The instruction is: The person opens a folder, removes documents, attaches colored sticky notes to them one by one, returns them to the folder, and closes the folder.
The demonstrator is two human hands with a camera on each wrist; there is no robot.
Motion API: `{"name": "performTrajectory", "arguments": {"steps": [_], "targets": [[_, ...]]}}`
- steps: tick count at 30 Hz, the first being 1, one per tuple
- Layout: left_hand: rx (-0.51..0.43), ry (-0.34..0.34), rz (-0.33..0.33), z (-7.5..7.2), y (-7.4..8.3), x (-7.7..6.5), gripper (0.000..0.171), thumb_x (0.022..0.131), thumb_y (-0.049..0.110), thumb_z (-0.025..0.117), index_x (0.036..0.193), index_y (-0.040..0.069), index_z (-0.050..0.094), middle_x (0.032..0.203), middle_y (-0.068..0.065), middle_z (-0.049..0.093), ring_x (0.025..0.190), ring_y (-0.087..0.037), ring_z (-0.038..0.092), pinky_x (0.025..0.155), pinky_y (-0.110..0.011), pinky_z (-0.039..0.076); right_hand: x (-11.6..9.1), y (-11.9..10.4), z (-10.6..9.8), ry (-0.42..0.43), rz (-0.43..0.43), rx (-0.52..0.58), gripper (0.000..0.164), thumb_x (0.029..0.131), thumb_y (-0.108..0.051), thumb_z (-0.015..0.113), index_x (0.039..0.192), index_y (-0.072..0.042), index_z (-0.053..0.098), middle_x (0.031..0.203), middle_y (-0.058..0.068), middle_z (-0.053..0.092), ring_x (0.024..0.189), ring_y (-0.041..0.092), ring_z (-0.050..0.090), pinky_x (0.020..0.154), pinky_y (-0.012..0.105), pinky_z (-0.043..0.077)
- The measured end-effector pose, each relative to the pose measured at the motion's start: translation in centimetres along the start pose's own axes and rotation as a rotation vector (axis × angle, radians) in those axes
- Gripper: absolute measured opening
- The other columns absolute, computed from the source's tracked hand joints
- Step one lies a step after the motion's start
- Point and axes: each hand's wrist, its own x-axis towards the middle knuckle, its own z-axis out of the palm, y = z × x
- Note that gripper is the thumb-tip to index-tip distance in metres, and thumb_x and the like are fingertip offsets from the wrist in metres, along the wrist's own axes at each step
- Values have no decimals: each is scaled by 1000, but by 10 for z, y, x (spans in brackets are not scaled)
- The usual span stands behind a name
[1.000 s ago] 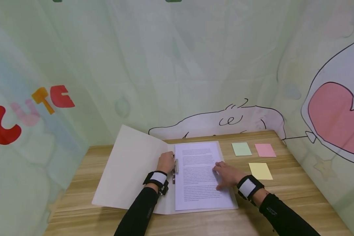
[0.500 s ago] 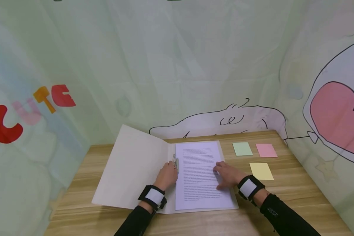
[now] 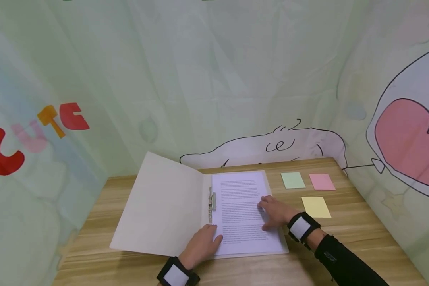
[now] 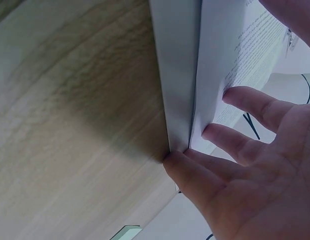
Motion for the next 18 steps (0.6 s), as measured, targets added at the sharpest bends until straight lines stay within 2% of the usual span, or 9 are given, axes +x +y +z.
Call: {"name": "performTrajectory", "arguments": {"steps": [5,11,18], "targets": [[0,-58,11,-2,0,-17,37,93,22,57,114,-8,59,112,-20,59,103,-33,57,86,-48,46,0,0,0,-4,6,-6,71,70,-32,83,128,-4,52,142,20,37,128,34,37,103,47,34],[-25,-126,21,-3,-7,-33,36,92,27,58,112,-2,63,108,-12,61,100,-27,59,85,-45,48,1,-1,1,2,0,-22,71,71,-33,82,129,-5,52,142,20,37,130,35,36,104,47,33],[-272,-256,108,-2,-25,-53,21,93,24,58,98,8,70,89,10,64,80,-3,54,72,-27,47,-1,1,2,6,-7,-9,71,70,-32,83,128,-5,52,142,20,38,129,35,37,103,47,33]]}}
